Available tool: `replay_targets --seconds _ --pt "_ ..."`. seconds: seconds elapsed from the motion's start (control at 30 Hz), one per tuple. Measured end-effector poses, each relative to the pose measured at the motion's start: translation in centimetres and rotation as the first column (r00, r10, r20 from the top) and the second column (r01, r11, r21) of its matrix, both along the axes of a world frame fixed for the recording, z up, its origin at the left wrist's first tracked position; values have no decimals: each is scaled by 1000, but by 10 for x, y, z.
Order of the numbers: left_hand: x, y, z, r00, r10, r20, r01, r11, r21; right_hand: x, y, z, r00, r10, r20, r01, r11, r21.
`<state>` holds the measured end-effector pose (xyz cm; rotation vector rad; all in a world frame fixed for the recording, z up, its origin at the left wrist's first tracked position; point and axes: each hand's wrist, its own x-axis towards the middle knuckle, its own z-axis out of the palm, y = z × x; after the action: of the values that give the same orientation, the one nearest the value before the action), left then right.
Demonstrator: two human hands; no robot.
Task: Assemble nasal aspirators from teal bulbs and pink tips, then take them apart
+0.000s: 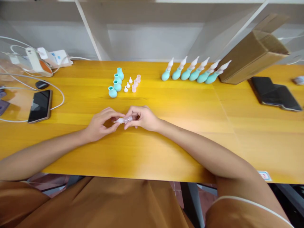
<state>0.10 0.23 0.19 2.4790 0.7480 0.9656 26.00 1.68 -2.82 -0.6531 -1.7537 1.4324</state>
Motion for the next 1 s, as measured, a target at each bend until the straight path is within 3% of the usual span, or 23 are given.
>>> replay_targets --seconds 0.27,0.7,1.0 --pt "1 0 1 997 -69 35 69 998 3 -1 0 5 999 33 5 -32 999 -42" --pt "1 -1 5 997 27 71 -17 992 -129 -2 0 3 998 6 -70 -11 997 -82" --pt "0 0 1 985 100 139 -79 986 -147 1 -1 11 997 9 -71 1 990 141"
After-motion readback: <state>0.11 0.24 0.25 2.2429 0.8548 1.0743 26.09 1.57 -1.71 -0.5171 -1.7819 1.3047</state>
